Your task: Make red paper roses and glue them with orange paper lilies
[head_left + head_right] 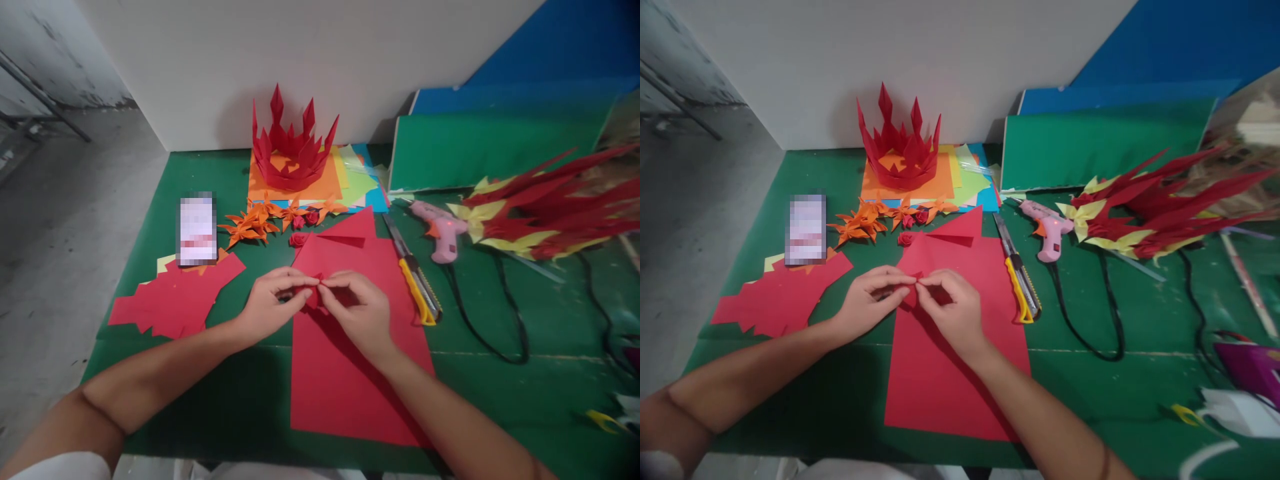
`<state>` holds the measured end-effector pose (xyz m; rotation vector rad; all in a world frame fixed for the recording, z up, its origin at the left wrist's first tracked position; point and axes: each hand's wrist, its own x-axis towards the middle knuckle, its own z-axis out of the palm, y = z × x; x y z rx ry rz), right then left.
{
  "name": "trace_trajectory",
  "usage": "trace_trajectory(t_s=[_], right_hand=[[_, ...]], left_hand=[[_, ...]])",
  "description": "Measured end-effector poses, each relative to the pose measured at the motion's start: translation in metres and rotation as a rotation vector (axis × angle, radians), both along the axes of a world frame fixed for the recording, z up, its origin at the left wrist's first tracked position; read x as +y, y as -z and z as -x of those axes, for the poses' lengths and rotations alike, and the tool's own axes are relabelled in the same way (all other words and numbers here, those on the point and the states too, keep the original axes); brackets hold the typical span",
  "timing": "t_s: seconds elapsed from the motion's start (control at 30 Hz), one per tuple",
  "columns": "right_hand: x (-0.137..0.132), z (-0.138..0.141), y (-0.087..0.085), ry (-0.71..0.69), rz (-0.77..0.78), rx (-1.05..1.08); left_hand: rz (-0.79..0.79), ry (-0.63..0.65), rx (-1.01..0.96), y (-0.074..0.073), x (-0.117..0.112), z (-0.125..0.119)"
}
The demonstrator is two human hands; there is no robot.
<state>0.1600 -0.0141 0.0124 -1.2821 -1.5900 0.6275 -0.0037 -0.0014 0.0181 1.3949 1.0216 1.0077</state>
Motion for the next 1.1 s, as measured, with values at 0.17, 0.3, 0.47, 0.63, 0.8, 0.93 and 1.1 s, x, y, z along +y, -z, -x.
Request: trace_trajectory(t_s=[0.17,0.3,0.47,0.63,0.8,0.93,1.1], right_hand=[[0.001,-0.004,0.000,-0.086,-0.195,-0.174],[0.001,-0.009,0.001,-0.146,-0.222,-0.300],[0.001,-0.009,0.000,-0.162,-0.251,-0.343],[0.002,-0.006,-0.001,-0.158,-0.242,-0.294],[0.002,-0.008,0.002,-0.195,-0.257,-0.343],[0.002,-0.008,0.003,-0.202,-0.260,-0.345],[0.003,-0.005,-0.001,-0.140,-0.097,-0.139]], left_hand=[[0.166,-0.072,-0.148,0.004,0.000,-0.002],[0.195,-0.097,-0.203,0.006,0.002,-0.003],[0.204,-0.075,-0.194,0.003,0.004,0.000],[0.281,-0.039,-0.223,0.003,0.006,0.002],[0.299,-0.008,-0.227,0.003,0.006,0.001],[0.263,-0.007,-0.250,0.007,0.005,-0.001],[0.211,-0.040,-0.265,0.011,0.005,-0.003]])
